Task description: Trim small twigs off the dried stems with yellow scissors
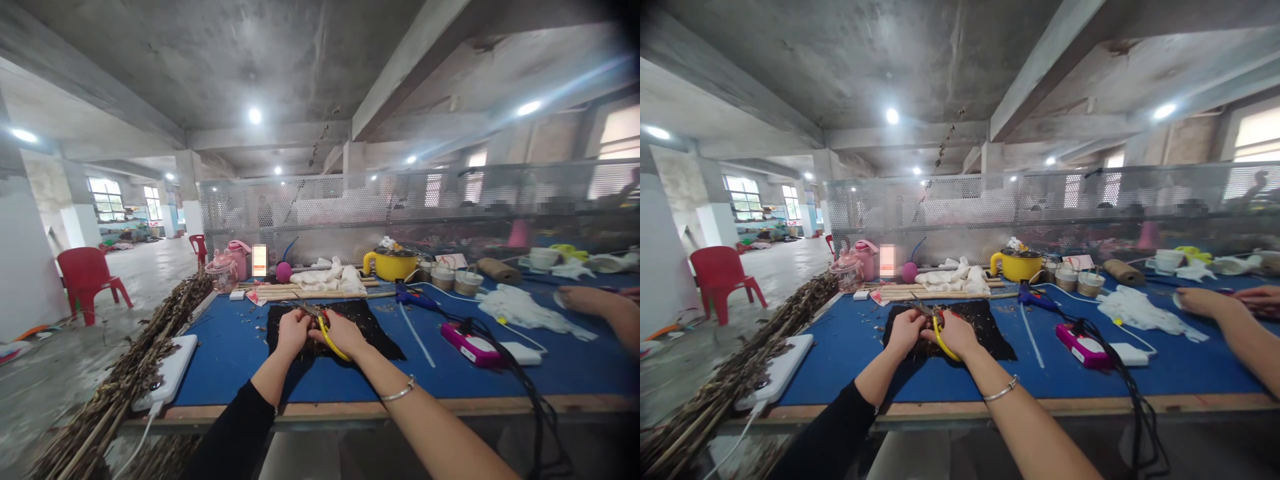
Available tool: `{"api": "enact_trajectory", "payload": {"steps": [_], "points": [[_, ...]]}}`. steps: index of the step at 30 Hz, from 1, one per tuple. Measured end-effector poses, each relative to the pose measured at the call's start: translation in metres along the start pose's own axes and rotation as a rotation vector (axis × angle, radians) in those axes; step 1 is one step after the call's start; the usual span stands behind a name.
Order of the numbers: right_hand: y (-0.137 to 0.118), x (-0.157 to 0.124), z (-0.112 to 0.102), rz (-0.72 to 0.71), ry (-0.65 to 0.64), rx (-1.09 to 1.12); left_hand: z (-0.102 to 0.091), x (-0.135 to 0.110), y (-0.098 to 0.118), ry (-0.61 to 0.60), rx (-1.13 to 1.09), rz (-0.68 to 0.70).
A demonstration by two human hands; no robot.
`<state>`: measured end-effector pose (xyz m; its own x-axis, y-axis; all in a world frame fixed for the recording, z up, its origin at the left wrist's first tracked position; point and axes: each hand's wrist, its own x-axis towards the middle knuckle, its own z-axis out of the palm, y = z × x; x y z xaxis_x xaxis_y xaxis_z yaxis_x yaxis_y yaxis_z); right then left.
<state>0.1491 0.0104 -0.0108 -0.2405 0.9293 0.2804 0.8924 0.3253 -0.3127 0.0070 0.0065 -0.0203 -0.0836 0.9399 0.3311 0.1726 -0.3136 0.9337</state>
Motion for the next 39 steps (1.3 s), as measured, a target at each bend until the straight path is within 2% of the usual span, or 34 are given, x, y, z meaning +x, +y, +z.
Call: {"api": "enact_trajectory", "payload": {"steps": [6,19,27,31,39], "points": [[-0.0032,-0.0005,-0.0042,0.019,0.015,0.017,0.0031,-0.0038,0.0048,0.02,-0.013,-0.102],[-0.0059,-0.0023,-0.0095,0.012,-0.034,0.074,0.0026,-0.0059,0.0083,-0.005,0.016,-0.124],[-0.0035,-0.0008,-0.0041,0.009,0.036,-0.014,0.0026,-0.0051,0.0098,0.025,0.007,-0.164],[-0.0003,-0.0001,-0.0004,-0.006,0.035,-0.004,0.0038,-0.0059,0.0093,-0.006,0.023,-0.183],[-0.0023,-0.0007,-0.006,0.021,-0.008,0.028,0.0048,-0.0086,0.011,-0.077,-0.022,-0.115]]}}
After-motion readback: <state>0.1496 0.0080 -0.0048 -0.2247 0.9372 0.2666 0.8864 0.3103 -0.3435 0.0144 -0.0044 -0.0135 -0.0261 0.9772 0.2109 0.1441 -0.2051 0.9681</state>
